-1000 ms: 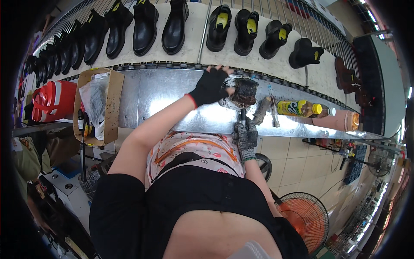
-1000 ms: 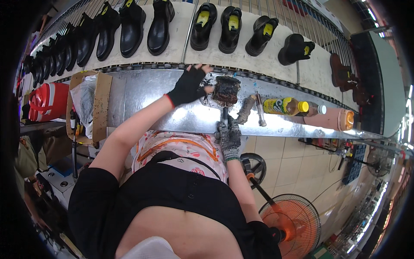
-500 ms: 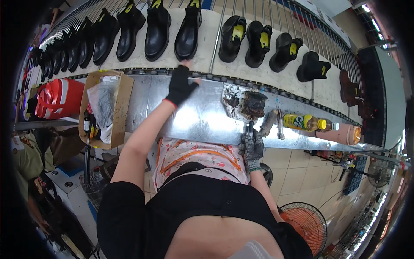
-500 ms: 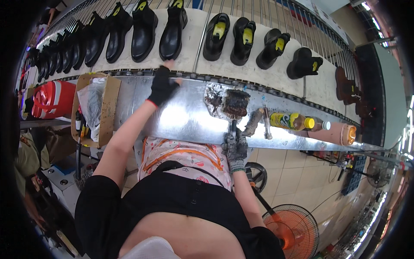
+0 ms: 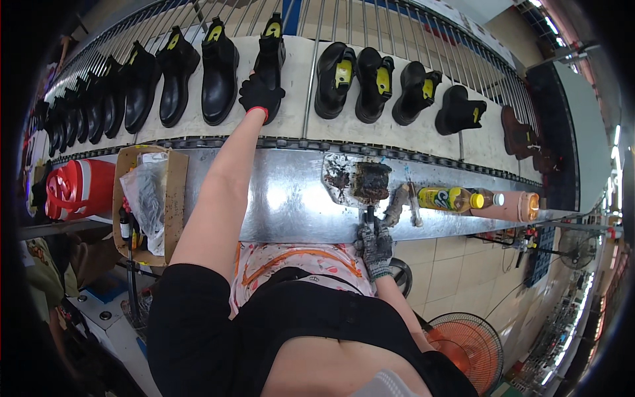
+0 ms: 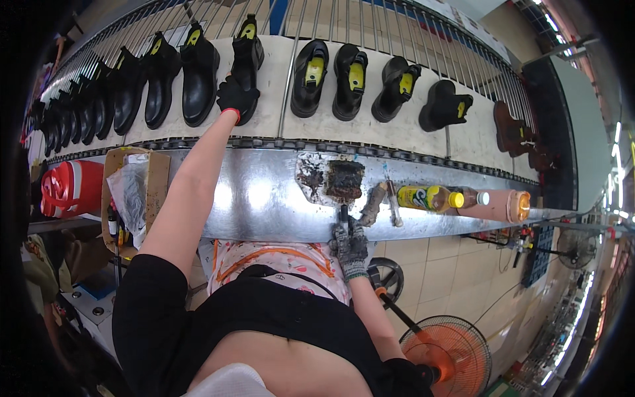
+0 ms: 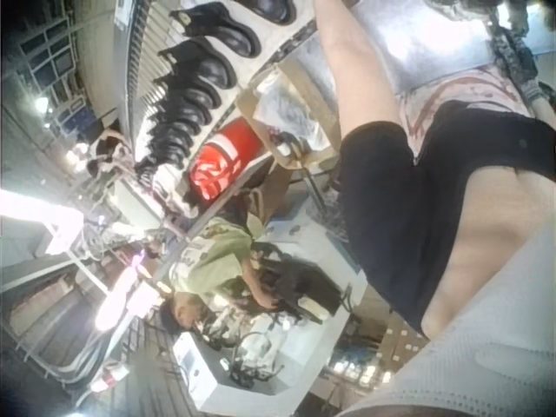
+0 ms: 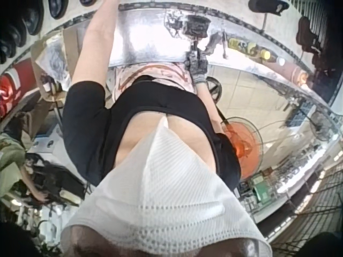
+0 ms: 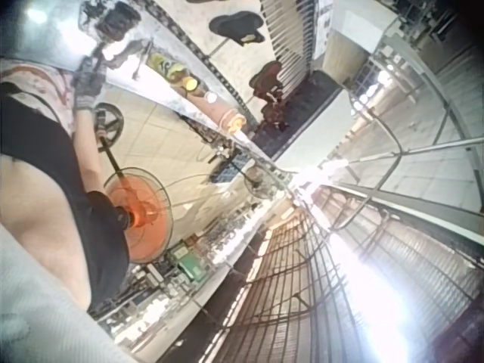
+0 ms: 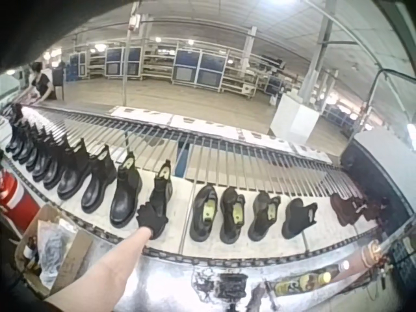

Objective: The person polishes black leather boots on a factory assembly line. They pick up a boot from a conveyor belt, apply polish with a cloth, and wipe the surface before placing it back on the line. The process is repeated for multiple boots.

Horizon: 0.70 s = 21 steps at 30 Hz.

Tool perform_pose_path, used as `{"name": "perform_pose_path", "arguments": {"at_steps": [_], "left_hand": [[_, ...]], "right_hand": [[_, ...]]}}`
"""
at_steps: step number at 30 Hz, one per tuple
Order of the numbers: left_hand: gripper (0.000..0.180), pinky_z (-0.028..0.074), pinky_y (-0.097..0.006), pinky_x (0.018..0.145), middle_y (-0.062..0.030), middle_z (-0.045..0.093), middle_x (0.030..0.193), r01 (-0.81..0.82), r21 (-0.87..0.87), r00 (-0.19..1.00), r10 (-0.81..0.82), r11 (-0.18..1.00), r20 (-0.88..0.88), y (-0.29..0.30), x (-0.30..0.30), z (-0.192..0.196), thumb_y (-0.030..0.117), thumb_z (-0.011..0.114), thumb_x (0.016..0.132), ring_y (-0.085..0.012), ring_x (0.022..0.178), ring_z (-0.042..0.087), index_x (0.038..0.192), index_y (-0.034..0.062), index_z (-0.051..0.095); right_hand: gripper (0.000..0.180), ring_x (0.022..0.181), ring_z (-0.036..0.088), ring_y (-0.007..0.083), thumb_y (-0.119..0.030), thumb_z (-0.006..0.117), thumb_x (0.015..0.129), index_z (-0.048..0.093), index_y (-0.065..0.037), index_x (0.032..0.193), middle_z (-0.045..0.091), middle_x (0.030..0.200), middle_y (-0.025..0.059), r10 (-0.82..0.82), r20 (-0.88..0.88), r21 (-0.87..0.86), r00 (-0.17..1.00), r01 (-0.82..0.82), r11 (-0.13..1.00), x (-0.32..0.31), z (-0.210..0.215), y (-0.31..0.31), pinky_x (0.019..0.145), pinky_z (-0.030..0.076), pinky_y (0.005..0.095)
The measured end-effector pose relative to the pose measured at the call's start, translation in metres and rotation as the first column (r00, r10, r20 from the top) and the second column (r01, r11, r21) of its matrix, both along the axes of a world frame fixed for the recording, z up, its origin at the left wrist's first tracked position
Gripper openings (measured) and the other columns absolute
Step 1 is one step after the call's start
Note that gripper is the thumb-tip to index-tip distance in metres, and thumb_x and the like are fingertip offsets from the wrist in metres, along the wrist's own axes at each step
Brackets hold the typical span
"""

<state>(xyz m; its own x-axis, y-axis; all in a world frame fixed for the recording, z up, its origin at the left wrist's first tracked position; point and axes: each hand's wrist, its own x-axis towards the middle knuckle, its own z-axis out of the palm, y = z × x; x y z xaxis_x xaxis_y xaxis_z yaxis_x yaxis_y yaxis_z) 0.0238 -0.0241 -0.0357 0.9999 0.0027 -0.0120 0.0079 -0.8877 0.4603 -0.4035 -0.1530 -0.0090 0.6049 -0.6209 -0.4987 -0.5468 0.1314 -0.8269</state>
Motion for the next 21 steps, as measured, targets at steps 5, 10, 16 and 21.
{"name": "perform_pose_path", "arguments": {"at_steps": [5, 10, 16, 21], "left_hand": [[0.089, 0.043, -0.045, 0.092, -0.0234, 0.054, 0.116, 0.117, -0.010, 0.993, -0.117, 0.993, -0.021, 0.023, -0.001, 0.003, 0.044, 0.074, 0.057, -0.0358, 0.110, 0.053, 0.128, 0.0040, 0.040], [0.090, 0.046, -0.039, 0.087, -0.0244, 0.056, 0.116, 0.254, -0.277, 0.965, -0.263, 0.927, 0.005, 0.079, -0.028, 0.028, 0.047, 0.074, 0.057, -0.0334, 0.103, 0.058, 0.124, -0.0065, 0.046], [0.086, 0.046, -0.037, 0.087, -0.0209, 0.060, 0.112, 0.173, -0.470, 0.926, -0.305, 0.866, -0.221, 0.148, -0.150, 0.059, 0.036, 0.078, 0.057, -0.0303, 0.102, 0.059, 0.126, -0.0035, 0.045], [0.089, 0.043, -0.040, 0.090, -0.0202, 0.054, 0.114, 0.256, -0.109, 0.967, -0.254, 0.960, 0.035, 0.142, -0.253, 0.061, 0.027, 0.079, 0.056, -0.0325, 0.108, 0.053, 0.131, 0.0001, 0.040]], "right_hand": [[0.029, 0.047, 0.049, 0.0081, -0.017, 0.059, 0.086, 0.055, -0.005, 0.112, 0.055, 0.065, 0.0017, -0.003, 0.035, -0.042, 0.999, 0.004, 0.999, -0.003, -0.010, 0.000, 0.043, 0.041, 0.0248], [0.028, 0.050, 0.049, 0.0056, -0.021, 0.056, 0.089, 0.053, -0.005, 0.112, 0.058, 0.072, -0.0019, 0.055, 0.147, -0.035, 0.988, -0.051, 0.998, -0.007, -0.028, -0.004, 0.044, 0.040, 0.0214], [0.034, 0.046, 0.052, 0.0103, -0.021, 0.060, 0.085, 0.056, -0.004, 0.114, 0.057, 0.064, 0.0039, 0.055, 0.108, -0.084, 0.993, -0.046, 0.995, -0.007, -0.021, -0.005, 0.042, 0.042, 0.0285], [0.041, 0.053, 0.055, 0.0111, -0.021, 0.060, 0.083, 0.054, -0.001, 0.118, 0.062, 0.075, 0.0070, 0.080, 0.173, -0.085, 0.982, -0.066, 0.994, -0.012, -0.052, -0.013, 0.048, 0.045, 0.0282]]}}
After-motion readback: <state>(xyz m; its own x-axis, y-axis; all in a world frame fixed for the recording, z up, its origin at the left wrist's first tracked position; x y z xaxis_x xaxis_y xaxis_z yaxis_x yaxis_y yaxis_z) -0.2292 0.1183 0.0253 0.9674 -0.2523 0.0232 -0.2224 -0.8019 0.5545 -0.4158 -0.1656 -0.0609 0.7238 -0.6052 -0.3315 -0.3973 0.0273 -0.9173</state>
